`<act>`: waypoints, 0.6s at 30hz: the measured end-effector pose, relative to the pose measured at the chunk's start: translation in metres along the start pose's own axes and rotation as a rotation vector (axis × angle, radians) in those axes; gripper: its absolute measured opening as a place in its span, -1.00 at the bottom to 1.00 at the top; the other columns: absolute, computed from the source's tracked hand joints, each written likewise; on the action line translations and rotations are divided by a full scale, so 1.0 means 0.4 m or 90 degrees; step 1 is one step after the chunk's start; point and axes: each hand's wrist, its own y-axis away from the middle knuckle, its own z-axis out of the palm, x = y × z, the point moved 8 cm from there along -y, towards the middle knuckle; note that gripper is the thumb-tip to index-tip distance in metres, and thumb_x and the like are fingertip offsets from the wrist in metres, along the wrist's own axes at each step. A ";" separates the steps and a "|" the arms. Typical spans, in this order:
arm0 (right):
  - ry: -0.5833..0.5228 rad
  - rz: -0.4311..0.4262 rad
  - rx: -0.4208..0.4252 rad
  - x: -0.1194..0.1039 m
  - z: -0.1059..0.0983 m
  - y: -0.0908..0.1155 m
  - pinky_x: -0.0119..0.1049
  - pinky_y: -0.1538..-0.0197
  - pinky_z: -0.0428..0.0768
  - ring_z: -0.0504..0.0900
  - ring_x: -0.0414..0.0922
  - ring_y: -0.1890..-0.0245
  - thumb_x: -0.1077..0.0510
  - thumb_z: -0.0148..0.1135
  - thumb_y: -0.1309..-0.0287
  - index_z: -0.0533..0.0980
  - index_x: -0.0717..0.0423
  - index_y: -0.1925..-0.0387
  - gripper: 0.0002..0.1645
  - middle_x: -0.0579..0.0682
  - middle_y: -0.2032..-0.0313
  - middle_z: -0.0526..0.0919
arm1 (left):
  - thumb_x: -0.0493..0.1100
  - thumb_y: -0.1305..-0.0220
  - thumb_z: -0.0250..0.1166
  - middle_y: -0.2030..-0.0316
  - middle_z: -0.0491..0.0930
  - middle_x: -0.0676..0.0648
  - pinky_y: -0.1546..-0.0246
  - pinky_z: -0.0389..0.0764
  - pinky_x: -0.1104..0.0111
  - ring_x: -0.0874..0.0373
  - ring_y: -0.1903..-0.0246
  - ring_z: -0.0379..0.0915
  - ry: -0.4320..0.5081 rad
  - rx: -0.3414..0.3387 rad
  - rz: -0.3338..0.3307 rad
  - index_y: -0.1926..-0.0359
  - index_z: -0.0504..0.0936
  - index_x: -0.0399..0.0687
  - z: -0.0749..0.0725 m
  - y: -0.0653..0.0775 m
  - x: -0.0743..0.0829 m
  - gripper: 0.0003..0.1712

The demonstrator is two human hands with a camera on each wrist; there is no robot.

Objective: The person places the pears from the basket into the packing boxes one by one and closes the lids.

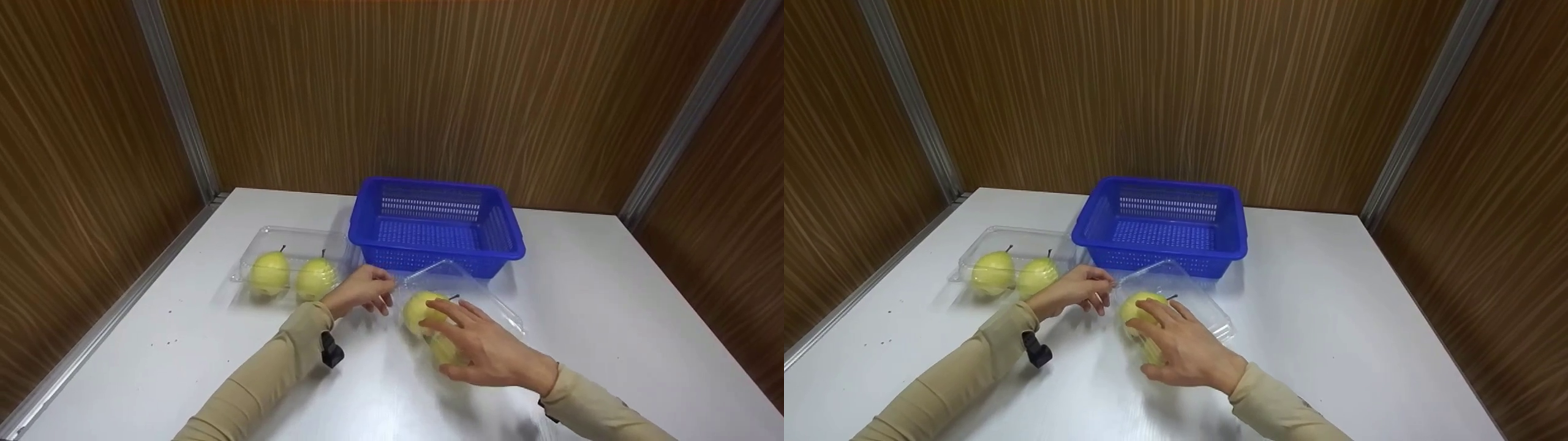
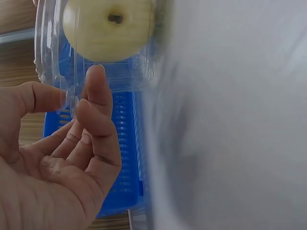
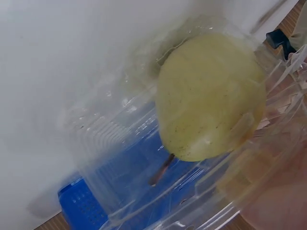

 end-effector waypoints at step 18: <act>-0.015 0.016 0.003 0.072 -0.025 0.044 0.22 -0.32 0.29 0.37 0.10 -0.32 -0.10 0.49 0.07 0.32 0.03 -0.37 -0.03 0.10 -0.36 0.35 | -0.21 -0.10 0.16 0.34 0.63 -0.17 0.52 0.47 0.42 0.14 0.52 0.58 0.083 -0.033 -0.060 -0.37 0.20 -0.18 0.022 0.088 -0.042 -0.23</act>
